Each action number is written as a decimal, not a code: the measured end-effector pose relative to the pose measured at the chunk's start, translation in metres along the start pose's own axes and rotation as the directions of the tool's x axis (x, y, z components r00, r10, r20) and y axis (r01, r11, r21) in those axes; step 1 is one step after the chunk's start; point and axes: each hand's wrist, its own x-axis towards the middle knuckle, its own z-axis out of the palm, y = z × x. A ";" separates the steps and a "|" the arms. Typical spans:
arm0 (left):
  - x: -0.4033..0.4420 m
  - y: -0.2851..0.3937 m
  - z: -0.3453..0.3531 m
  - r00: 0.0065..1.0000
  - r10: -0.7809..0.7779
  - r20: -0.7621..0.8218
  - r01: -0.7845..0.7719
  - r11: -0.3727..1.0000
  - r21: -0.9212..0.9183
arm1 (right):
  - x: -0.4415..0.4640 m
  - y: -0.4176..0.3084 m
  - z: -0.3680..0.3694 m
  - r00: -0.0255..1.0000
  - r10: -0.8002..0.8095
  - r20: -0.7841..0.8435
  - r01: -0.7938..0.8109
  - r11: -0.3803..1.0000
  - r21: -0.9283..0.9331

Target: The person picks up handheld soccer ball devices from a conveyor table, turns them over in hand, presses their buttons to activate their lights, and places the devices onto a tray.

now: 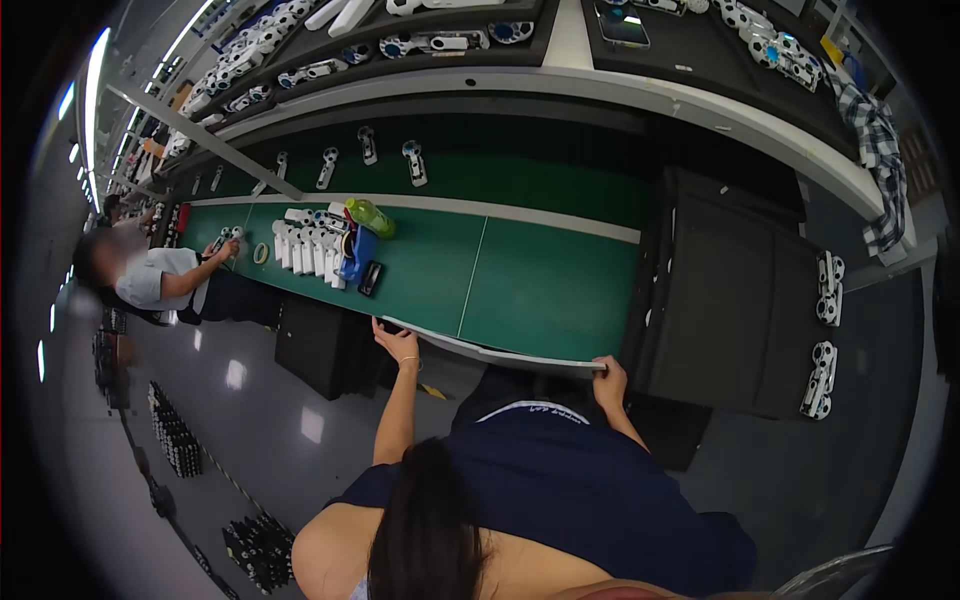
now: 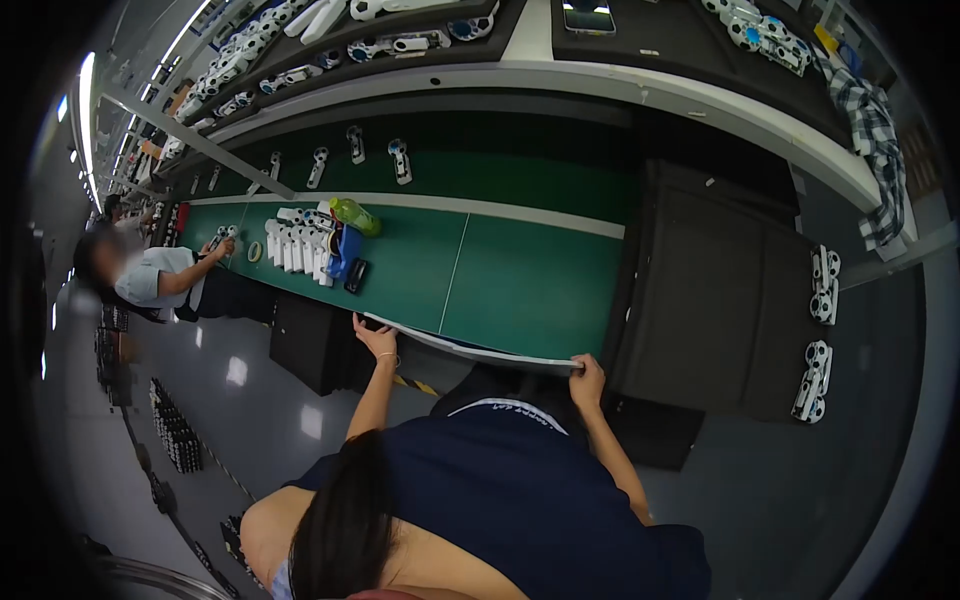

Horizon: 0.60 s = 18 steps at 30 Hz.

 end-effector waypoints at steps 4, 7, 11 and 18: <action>0.021 -0.040 -0.008 0.957 -0.020 0.289 0.018 1.000 0.009 | -0.036 0.035 0.015 0.994 0.108 0.005 -0.107 0.982 0.157; 0.023 -0.060 -0.007 0.799 -0.003 0.602 -0.085 0.989 0.118 | -0.049 0.050 0.030 0.983 0.183 0.028 -0.178 0.891 0.418; 0.038 -0.056 0.007 0.778 0.039 0.627 -0.065 0.998 0.018 | -0.033 0.054 0.036 0.889 0.455 0.059 -0.408 0.724 0.556; 0.162 0.023 0.083 0.734 0.178 0.655 -0.176 0.982 -0.069 | 0.020 -0.012 0.033 0.588 0.793 0.159 -0.664 0.360 0.655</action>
